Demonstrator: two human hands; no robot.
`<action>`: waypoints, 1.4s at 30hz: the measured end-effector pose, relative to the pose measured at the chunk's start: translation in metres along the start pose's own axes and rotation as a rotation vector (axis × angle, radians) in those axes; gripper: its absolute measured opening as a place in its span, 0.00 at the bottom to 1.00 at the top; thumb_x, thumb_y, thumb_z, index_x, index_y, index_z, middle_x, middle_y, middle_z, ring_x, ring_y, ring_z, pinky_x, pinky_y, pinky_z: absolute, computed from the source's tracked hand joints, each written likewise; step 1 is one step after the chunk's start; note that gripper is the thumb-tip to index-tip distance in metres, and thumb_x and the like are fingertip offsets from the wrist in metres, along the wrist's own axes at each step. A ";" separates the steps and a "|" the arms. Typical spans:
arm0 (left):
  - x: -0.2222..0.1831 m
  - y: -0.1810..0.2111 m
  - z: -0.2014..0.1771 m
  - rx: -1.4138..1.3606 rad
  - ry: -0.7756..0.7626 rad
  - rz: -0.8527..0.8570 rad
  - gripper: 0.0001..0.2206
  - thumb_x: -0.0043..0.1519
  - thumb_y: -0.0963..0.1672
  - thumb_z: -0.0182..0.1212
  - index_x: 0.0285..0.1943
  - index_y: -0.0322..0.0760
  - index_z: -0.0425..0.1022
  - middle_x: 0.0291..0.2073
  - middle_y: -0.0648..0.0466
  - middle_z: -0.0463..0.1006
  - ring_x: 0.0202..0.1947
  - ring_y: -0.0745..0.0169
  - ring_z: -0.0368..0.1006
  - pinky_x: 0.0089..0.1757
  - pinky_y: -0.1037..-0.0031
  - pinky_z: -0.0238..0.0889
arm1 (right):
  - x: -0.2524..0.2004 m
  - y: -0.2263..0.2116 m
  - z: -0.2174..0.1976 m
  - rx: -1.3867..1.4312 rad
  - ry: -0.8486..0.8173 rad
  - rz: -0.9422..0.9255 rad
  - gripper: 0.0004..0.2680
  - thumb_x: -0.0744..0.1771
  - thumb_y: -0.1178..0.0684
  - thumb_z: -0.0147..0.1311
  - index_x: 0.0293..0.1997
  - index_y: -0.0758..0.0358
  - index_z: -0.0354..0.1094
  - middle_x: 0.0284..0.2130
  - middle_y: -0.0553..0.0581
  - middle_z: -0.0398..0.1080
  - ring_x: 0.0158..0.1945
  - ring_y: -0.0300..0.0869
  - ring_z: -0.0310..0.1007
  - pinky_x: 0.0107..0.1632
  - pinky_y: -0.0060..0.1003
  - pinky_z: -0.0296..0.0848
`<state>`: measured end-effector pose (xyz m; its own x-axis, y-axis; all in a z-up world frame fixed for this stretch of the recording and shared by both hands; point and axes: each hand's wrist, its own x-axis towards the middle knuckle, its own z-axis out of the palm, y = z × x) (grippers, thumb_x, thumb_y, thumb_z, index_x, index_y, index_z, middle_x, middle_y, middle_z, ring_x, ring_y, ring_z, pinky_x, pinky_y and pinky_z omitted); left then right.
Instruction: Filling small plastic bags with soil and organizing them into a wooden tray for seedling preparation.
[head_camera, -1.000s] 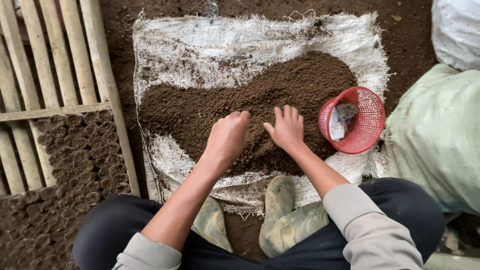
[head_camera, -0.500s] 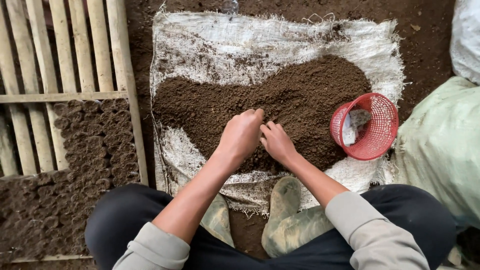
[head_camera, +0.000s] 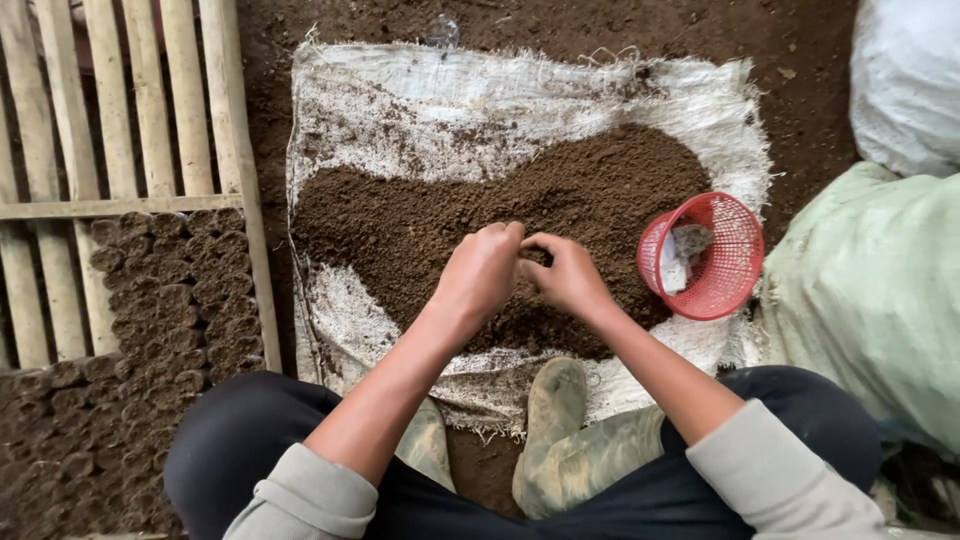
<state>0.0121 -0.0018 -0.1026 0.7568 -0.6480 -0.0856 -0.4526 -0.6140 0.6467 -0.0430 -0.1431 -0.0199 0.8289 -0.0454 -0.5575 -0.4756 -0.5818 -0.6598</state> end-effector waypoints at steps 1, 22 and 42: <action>-0.001 0.009 -0.011 -0.001 0.003 0.005 0.12 0.57 0.38 0.65 0.49 0.26 0.73 0.31 0.41 0.75 0.29 0.28 0.79 0.29 0.48 0.76 | -0.007 -0.009 -0.008 -0.003 0.005 -0.001 0.11 0.71 0.55 0.53 0.59 0.64 0.69 0.51 0.69 0.72 0.48 0.54 0.78 0.50 0.55 0.76; 0.002 0.010 -0.009 -0.036 -0.041 -0.091 0.14 0.54 0.35 0.59 0.50 0.27 0.74 0.34 0.38 0.78 0.34 0.26 0.79 0.34 0.45 0.77 | -0.046 -0.073 -0.031 0.563 0.057 0.044 0.18 0.72 0.49 0.45 0.70 0.66 0.57 0.63 0.79 0.59 0.71 0.67 0.55 0.69 0.63 0.57; -0.004 0.017 -0.027 -0.029 0.013 -0.067 0.05 0.57 0.35 0.58 0.40 0.30 0.75 0.30 0.44 0.76 0.32 0.30 0.80 0.32 0.50 0.78 | -0.019 -0.028 -0.026 -0.893 0.093 -0.395 0.11 0.68 0.56 0.49 0.56 0.54 0.72 0.50 0.61 0.71 0.58 0.52 0.72 0.61 0.50 0.70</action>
<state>0.0134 0.0025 -0.0710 0.7914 -0.5995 -0.1195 -0.3867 -0.6423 0.6617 -0.0382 -0.1470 0.0222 0.9188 0.2430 -0.3111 0.2068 -0.9676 -0.1450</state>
